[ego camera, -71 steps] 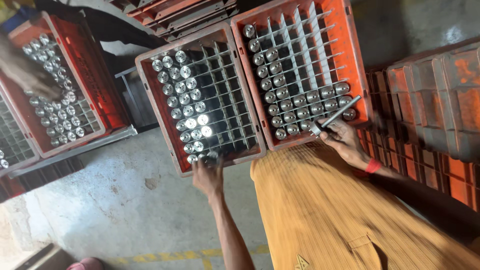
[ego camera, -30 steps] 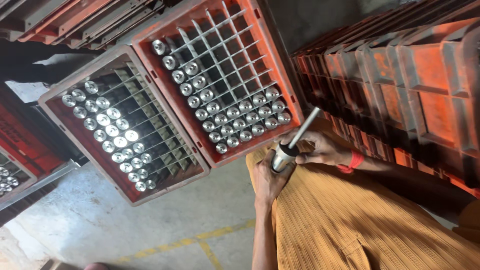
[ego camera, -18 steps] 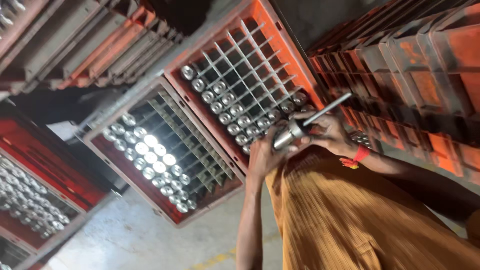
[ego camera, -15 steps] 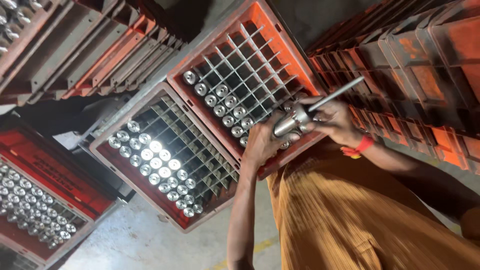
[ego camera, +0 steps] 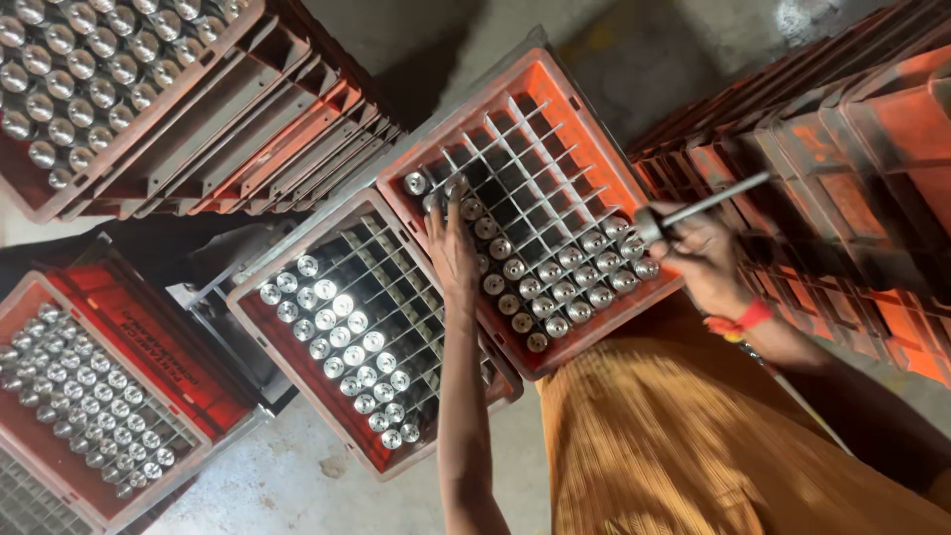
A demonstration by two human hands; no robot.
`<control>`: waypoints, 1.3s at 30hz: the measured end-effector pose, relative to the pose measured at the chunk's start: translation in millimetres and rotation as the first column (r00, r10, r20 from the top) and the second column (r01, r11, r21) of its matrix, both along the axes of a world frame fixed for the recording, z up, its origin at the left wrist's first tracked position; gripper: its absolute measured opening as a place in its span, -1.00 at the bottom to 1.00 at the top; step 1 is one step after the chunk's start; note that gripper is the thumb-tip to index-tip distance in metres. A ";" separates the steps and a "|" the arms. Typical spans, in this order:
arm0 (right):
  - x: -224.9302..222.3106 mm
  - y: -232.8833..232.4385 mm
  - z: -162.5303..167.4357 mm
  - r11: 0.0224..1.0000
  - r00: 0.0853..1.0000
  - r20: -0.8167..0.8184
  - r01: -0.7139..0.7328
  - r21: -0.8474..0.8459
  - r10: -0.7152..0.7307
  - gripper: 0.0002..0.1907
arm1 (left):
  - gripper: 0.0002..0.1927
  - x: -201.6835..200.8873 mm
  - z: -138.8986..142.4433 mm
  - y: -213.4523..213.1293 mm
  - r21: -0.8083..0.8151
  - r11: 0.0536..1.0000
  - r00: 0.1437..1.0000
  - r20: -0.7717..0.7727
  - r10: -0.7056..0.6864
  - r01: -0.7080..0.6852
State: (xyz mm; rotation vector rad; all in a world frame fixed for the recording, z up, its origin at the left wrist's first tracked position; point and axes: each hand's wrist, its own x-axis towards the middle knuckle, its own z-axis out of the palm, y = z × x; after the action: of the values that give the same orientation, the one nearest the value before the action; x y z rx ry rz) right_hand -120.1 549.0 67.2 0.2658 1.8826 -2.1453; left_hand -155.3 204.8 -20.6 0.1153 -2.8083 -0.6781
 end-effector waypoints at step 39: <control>38.5 -31.1 -46.9 0.804 0.805 0.028 -0.593 0.041 0.592 -0.41 | -0.70 203.7 48.6 -5.4 0.958 -0.058 0.690 0.244 0.682 -0.281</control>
State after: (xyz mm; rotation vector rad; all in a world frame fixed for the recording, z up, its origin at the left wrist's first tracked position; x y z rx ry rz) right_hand -81.6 517.9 20.3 -0.2762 1.7069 -1.6604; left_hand 48.4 199.4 28.0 1.1066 -1.2303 -1.9303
